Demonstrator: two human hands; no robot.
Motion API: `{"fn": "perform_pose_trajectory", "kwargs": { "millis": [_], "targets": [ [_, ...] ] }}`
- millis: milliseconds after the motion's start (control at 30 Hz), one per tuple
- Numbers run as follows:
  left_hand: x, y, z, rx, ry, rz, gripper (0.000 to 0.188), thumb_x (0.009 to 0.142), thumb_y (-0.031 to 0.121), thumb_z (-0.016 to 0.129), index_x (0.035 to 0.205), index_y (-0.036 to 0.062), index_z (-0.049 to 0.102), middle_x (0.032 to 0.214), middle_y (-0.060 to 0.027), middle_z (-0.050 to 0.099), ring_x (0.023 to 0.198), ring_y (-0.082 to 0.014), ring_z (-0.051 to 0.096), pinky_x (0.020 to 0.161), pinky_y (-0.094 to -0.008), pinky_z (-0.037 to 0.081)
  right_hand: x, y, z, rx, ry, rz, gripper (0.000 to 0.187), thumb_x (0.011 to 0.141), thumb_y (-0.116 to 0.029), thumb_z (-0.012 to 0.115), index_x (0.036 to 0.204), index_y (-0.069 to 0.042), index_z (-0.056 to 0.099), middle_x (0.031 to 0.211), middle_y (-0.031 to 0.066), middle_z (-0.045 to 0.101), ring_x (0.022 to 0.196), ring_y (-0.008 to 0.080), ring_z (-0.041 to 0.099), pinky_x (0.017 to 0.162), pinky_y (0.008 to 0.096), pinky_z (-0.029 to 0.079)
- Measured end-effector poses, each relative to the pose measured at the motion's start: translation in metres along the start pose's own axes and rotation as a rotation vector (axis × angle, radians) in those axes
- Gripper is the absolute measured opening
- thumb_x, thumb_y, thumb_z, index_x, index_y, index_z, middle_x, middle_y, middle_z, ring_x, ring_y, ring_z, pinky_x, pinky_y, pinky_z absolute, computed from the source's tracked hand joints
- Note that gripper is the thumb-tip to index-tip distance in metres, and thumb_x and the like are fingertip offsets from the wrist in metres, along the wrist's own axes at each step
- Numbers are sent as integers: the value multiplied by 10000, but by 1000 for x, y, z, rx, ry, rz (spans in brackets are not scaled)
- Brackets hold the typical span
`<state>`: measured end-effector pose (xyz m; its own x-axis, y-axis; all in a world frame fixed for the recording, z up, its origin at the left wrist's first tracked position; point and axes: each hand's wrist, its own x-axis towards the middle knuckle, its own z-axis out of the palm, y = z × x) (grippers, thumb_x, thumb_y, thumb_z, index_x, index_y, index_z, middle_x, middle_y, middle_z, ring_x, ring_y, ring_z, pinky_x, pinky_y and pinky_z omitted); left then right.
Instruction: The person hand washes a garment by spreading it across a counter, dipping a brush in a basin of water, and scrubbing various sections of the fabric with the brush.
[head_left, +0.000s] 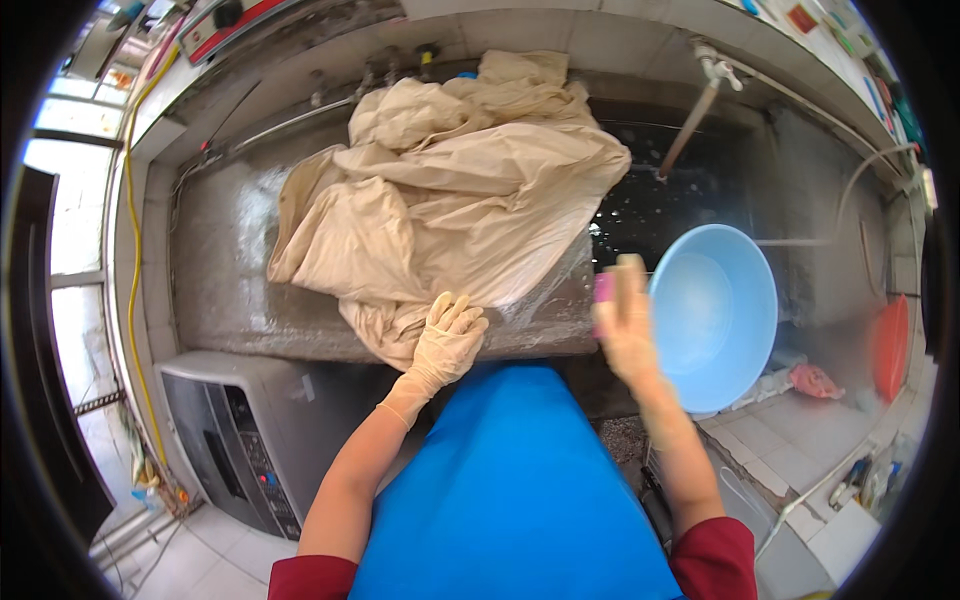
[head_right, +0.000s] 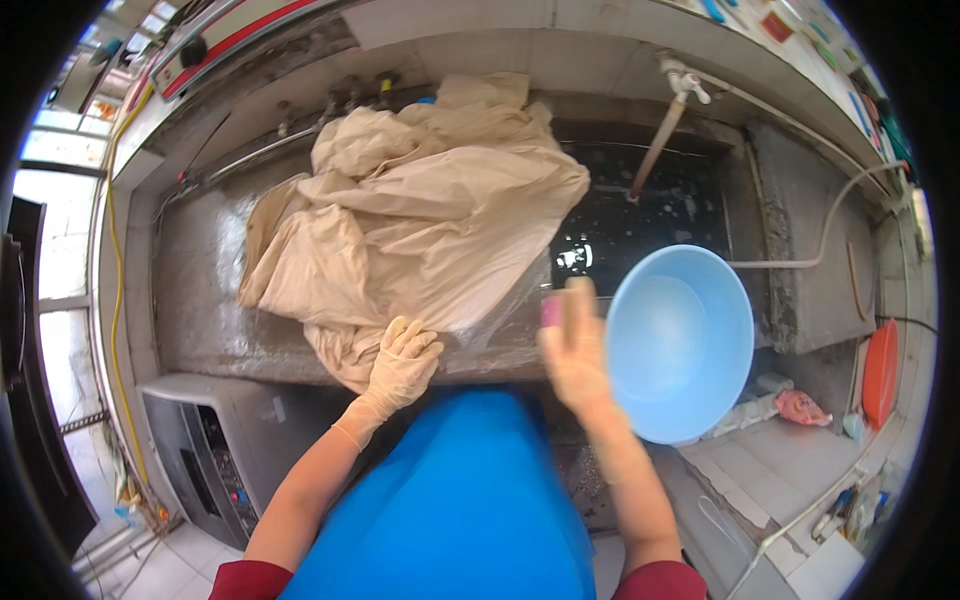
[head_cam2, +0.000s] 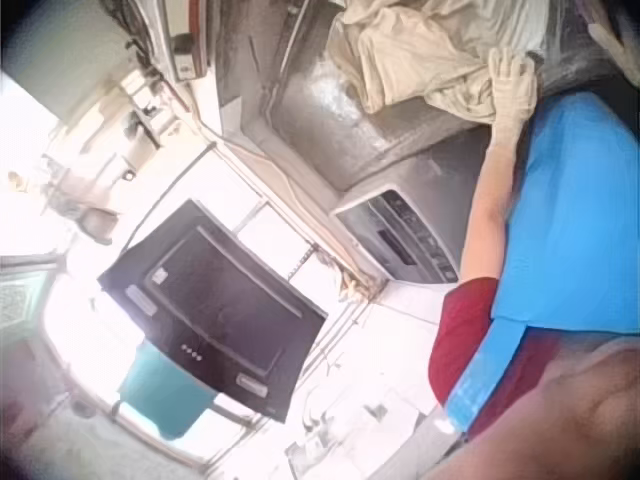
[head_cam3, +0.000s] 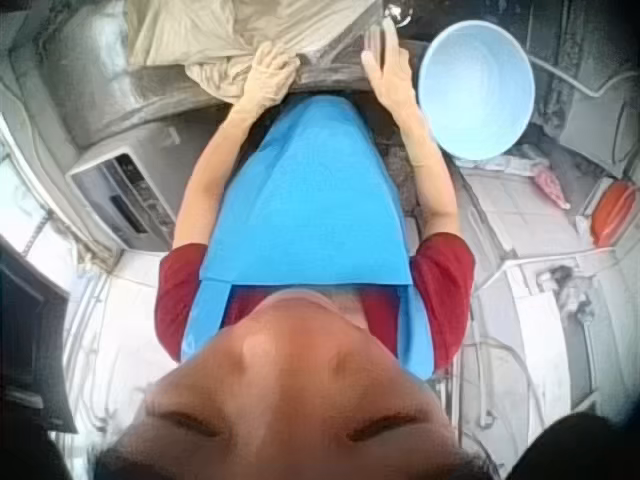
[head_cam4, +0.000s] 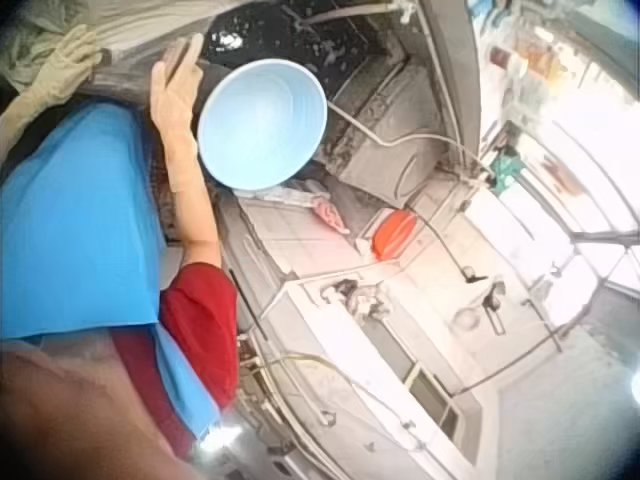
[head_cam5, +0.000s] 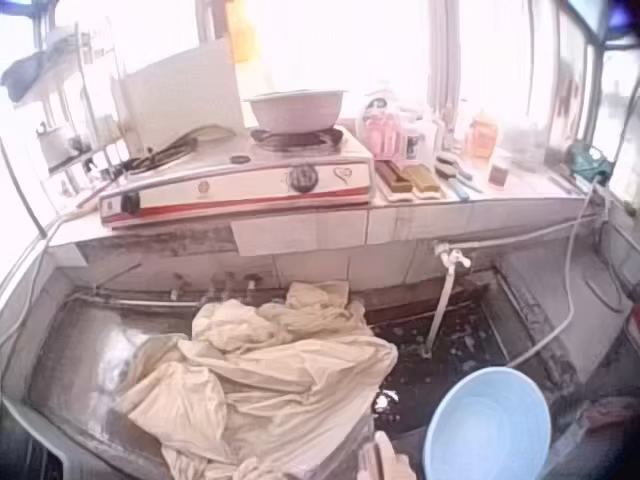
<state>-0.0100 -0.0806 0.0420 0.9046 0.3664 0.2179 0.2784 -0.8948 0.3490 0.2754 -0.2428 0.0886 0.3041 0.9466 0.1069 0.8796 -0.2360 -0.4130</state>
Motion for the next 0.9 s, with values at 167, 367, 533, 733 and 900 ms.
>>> {"fn": "perform_pose_trajectory", "kwargs": {
  "millis": [167, 367, 533, 733, 900],
  "targets": [
    [-21, 0, -37, 97, 359, -395, 328, 761, 142, 769, 1061, 66, 658, 1062, -132, 622, 962, -373, 579, 861, -495, 448, -60, 129, -14, 267, 270, 576, 851, 963, -255, 659, 1622, -25, 172, 1552, 320, 378, 1421, 463, 413, 1190, 467, 327],
    [-84, -29, -38, -393, 440, -1308, 372, 953, 197, 724, 1245, 29, 567, 1040, -109, 643, 947, -209, 603, 862, -374, 507, -94, 174, 25, -42, -335, 886, 1066, 837, -246, 766, 1651, -193, 81, 1313, 401, 501, 1164, 554, 544, 1086, 525, 423],
    [-96, -70, -78, -241, 573, -961, 195, 1044, 67, 551, 1228, 28, 602, 1113, -80, 645, 989, -172, 590, 898, -333, 509, -124, 186, 31, -60, -272, 850, 1039, 834, -209, 753, 1647, -173, 107, 1309, 389, 518, 1201, 532, 544, 1067, 523, 428],
    [-113, -163, -170, 520, 85, -294, 293, 906, 20, 631, 1182, 120, 635, 787, -67, 618, 692, -287, 631, 606, -429, 501, -126, 172, -19, 173, 141, 844, 924, 898, -259, 722, 1638, -125, 185, 1466, 300, 477, 1276, 430, 543, 1092, 502, 407],
    [-82, -215, -266, 819, -301, 48, 323, 832, 77, 649, 1143, 155, 612, 747, -16, 559, 675, -217, 613, 583, -410, 494, -99, 124, -69, 232, 402, 736, 866, 968, -318, 694, 1637, -77, 199, 1612, 245, 326, 1500, 358, 317, 1223, 416, 242]
  ]
}}
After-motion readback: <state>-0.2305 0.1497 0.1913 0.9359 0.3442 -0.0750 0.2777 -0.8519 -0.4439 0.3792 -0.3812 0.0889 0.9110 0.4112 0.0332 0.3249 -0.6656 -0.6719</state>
